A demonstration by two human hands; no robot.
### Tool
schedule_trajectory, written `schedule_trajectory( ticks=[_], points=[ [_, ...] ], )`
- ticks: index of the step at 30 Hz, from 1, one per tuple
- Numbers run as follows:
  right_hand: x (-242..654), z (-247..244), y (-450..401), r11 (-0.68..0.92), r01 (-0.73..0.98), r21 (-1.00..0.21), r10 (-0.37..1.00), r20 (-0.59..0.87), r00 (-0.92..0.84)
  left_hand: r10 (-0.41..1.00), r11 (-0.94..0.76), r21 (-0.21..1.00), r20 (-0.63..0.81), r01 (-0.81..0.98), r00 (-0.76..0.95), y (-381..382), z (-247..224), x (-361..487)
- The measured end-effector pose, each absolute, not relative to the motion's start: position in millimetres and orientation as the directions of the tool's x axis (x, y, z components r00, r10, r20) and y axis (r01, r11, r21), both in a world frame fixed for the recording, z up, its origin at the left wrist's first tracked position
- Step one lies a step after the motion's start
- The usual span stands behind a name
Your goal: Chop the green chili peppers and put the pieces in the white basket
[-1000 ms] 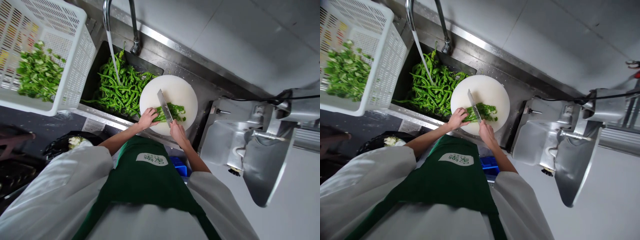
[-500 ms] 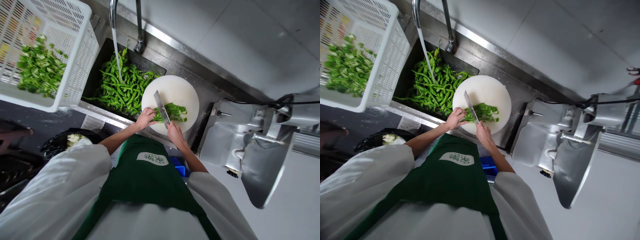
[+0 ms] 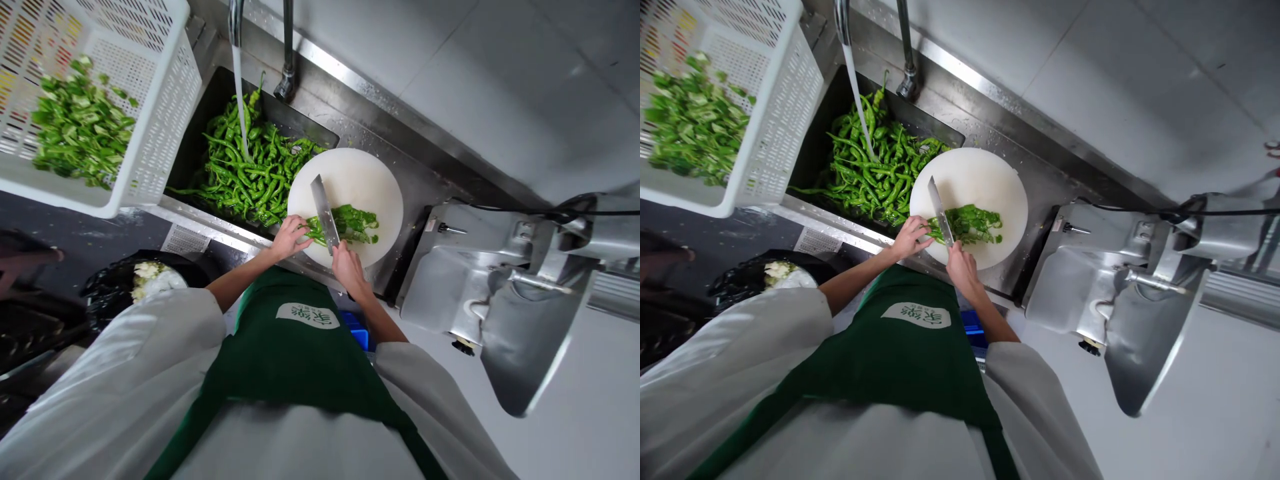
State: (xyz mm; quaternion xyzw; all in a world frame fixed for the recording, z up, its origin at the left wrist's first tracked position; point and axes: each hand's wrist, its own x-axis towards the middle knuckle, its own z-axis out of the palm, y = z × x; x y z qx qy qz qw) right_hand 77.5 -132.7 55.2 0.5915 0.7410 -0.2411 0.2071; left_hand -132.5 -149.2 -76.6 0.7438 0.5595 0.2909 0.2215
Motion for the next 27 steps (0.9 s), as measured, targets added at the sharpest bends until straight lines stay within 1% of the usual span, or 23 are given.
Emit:
schedule_trajectory(
  ticks=[2, 5, 8, 10, 13, 14, 15, 19, 23, 24, 25, 27],
  points=[
    [66.3, 50.5, -140.0, 0.191, 0.973, -0.128, 0.761, -0.606, -0.23, 0.957, -0.284, 0.669, 0.158, 0.687, 0.242, -147.4, -80.0, -132.7],
    [51.7, 38.9, -140.1, 0.163, 0.977, -0.138, 0.753, -0.623, -0.213, 0.948, -0.289, 0.685, 0.107, 0.668, 0.3, -141.4, -84.0, -133.1],
    [48.6, 36.3, -132.3, 0.143, 0.979, -0.142, 0.757, -0.622, -0.201, 0.943, -0.303, 0.691, 0.119, 0.657, 0.31, -141.5, -84.3, -135.1],
    [50.8, 41.1, -130.1, 0.148, 0.979, -0.141, 0.761, -0.615, -0.203, 0.965, -0.257, 0.688, 0.15, 0.678, 0.214, -147.2, -83.2, -136.6],
    [49.6, 47.1, -136.1, 0.156, 0.977, -0.144, 0.779, -0.591, -0.211, 0.979, -0.136, 0.679, 0.205, 0.722, -0.008, -158.3, -82.6, -137.7],
    [46.6, 46.6, -139.1, 0.161, 0.976, -0.149, 0.777, -0.59, -0.219, 0.976, -0.125, 0.676, 0.216, 0.726, -0.034, -160.8, -83.4, -137.8],
    [42.6, 44.7, -141.6, 0.165, 0.974, -0.155, 0.772, -0.594, -0.226, 0.975, -0.132, 0.674, 0.219, 0.727, -0.025, -162.4, -84.7, -137.8],
    [28.6, 31.9, -139.6, 0.148, 0.974, -0.169, 0.762, -0.608, -0.221, 0.98, -0.194, 0.672, 0.162, 0.715, 0.114, -161.4, -93.1, -139.5],
    [48.3, 36.5, -123.2, 0.147, 0.963, -0.226, 0.773, -0.581, -0.254, 0.98, -0.199, 0.661, 0.152, 0.723, 0.131, -162.5, -92.6, -138.5],
    [60.5, 41.0, -119.1, 0.143, 0.964, -0.223, 0.787, -0.565, -0.248, 0.978, -0.21, 0.647, 0.15, 0.733, 0.148, -163.3, -89.8, -135.5],
    [75.0, 46.1, -115.3, 0.134, 0.97, -0.203, 0.81, -0.542, -0.225, 0.974, -0.226, 0.627, 0.14, 0.745, 0.178, -163.6, -86.2, -130.9],
    [108.9, 55.2, -108.1, 0.088, 0.99, -0.106, 0.862, -0.491, -0.129, 0.964, -0.259, 0.58, 0.101, 0.772, 0.248, -160.5, -78.6, -117.7]
  ],
)
